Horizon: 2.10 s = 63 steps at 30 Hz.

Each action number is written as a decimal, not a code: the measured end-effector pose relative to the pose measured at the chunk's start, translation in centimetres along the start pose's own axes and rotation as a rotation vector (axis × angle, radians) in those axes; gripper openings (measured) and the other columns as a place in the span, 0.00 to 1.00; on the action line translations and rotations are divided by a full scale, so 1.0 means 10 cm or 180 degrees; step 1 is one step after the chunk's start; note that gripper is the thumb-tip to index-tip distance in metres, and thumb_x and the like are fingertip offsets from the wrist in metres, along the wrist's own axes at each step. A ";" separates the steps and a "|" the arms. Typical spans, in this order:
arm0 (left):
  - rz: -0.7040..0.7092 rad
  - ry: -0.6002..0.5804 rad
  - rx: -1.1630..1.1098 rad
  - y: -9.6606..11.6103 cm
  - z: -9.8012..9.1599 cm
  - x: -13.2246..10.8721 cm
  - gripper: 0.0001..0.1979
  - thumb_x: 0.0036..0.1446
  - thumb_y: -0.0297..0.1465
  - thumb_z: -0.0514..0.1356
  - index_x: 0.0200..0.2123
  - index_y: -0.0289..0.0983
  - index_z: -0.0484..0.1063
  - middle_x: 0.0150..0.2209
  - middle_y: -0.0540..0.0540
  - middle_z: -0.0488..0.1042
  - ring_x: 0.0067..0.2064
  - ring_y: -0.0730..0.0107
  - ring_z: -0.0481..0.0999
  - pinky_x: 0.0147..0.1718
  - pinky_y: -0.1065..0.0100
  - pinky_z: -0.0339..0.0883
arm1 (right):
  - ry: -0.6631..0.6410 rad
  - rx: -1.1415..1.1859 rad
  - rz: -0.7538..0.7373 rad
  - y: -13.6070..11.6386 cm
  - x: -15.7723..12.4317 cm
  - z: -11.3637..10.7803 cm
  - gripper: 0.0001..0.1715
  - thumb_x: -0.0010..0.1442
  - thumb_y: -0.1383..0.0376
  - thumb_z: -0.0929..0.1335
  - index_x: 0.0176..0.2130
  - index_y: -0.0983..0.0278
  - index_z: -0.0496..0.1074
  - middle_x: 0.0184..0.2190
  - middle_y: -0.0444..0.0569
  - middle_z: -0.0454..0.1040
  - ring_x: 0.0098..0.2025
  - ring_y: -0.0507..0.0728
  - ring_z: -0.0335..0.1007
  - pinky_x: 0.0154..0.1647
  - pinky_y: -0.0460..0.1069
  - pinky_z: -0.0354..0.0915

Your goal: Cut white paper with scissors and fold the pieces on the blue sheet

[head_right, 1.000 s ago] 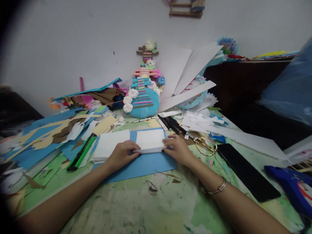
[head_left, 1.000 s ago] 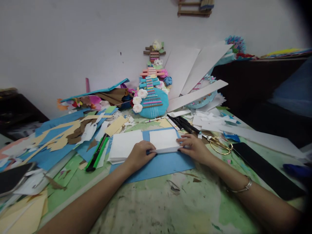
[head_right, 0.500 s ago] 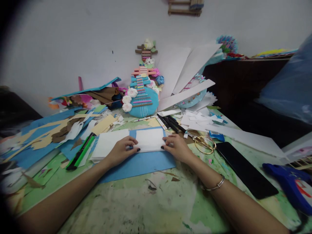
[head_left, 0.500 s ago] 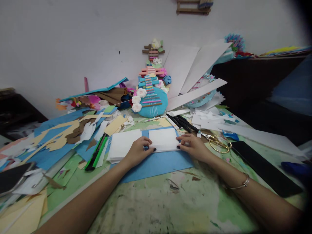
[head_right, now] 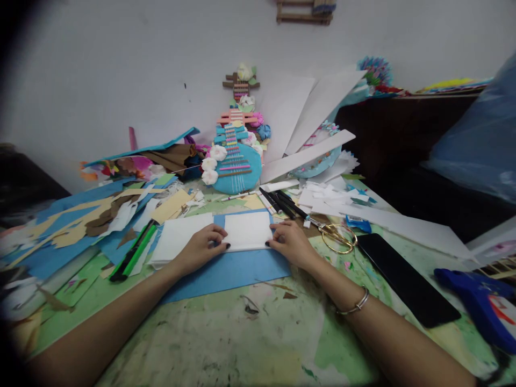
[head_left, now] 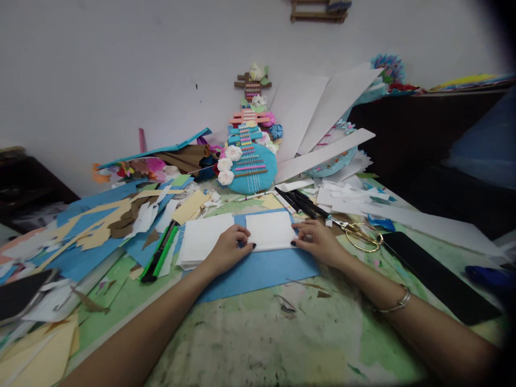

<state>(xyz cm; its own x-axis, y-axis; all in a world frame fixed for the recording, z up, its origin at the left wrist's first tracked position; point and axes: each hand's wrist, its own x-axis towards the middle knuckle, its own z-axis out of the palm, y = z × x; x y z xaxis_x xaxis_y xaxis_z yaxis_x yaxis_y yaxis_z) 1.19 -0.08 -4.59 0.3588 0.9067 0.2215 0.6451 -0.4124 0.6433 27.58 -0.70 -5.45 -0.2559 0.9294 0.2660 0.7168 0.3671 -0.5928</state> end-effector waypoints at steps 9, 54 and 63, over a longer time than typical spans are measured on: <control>-0.0071 -0.0059 -0.0087 -0.03 0.02 0.02 0.10 0.47 0.32 0.60 0.19 0.36 0.66 0.38 0.44 0.70 0.40 0.65 0.71 0.40 0.65 0.66 | 0.0018 -0.0046 0.0221 -0.03 0.01 0.01 0.08 0.48 0.65 0.70 0.20 0.64 0.71 0.49 0.53 0.73 0.55 0.65 0.61 0.53 0.59 0.56; 0.1445 -0.0337 0.2680 0.34 0.28 -0.22 0.10 0.60 0.25 0.50 0.44 0.32 0.67 0.35 0.41 0.69 0.39 0.60 0.68 0.34 0.61 0.63 | -0.0197 -0.1675 -0.2040 -0.36 -0.25 0.28 0.23 0.60 0.73 0.61 0.55 0.75 0.65 0.52 0.64 0.68 0.55 0.63 0.64 0.53 0.58 0.64; 0.1439 -0.0095 0.2747 0.36 0.31 -0.27 0.13 0.61 0.25 0.49 0.46 0.32 0.68 0.39 0.39 0.73 0.43 0.57 0.71 0.42 0.55 0.63 | -0.0274 -0.1859 -0.1996 -0.42 -0.25 0.25 0.22 0.58 0.74 0.63 0.52 0.78 0.67 0.50 0.65 0.70 0.53 0.64 0.67 0.52 0.56 0.66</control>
<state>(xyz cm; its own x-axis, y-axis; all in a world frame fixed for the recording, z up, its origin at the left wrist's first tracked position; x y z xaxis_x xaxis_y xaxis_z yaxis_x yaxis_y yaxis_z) 4.65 -4.26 -5.10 0.7033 0.6494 0.2892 0.7106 -0.6544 -0.2585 23.52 -4.47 -5.53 -0.7476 0.5699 0.3411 0.6393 0.7567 0.1368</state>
